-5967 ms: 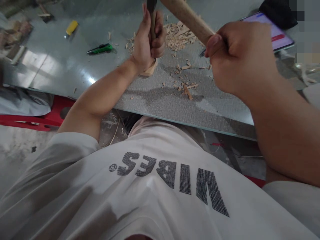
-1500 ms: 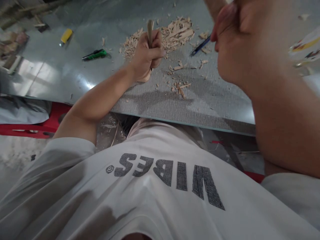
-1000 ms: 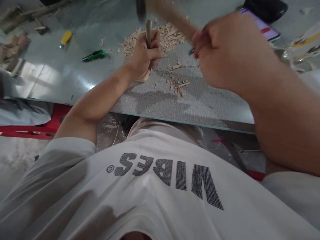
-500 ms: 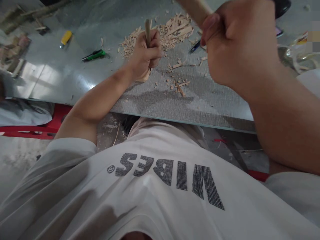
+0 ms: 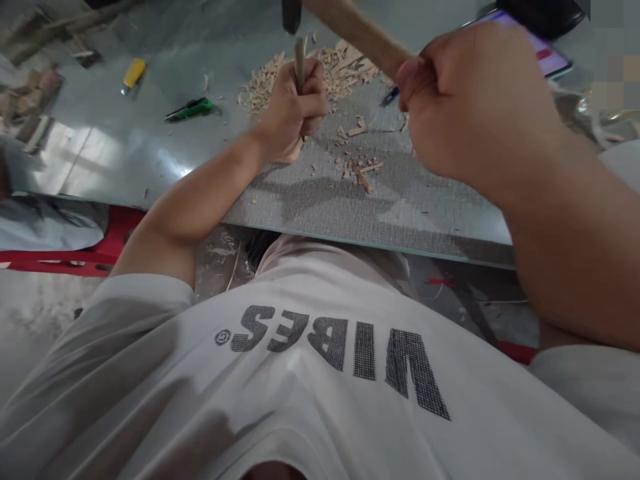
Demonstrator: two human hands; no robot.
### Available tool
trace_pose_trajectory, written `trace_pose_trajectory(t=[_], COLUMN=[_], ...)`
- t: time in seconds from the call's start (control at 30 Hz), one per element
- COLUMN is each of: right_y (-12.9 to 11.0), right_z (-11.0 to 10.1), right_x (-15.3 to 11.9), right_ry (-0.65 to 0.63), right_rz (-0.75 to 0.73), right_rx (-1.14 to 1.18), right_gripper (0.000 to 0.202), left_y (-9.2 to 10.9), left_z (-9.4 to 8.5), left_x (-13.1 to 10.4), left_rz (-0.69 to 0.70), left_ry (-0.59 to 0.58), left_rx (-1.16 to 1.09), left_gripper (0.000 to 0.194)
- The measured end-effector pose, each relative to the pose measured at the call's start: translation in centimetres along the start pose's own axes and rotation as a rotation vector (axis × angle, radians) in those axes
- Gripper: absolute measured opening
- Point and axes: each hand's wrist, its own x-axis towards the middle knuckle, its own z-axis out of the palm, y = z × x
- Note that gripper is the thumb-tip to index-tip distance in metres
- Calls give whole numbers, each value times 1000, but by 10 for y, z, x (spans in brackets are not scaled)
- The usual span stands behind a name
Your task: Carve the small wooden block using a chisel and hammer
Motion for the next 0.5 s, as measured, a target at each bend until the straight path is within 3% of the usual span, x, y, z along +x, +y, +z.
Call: trace_pose_trajectory(t=[0.13,0.27,0.43,0.5], right_y=[-1,-6,-8,-6], right_z=[-1,-3,1,2], right_x=[4,3,-2,-2], right_ry=[134,-21,98,118], right_rz=[13,76,48,56], right_rx=[44,-92,145,189], right_gripper=[64,48,59,59], left_y=[15,17,-2,-5], left_z=[3,-3,-9,-6], left_x=[-19,-14,6,9], left_rz=[-56,-77,82,139], left_ry=[55,139,45,36], left_rx=[-10,35,141,82], left_gripper=[58,60,47,48])
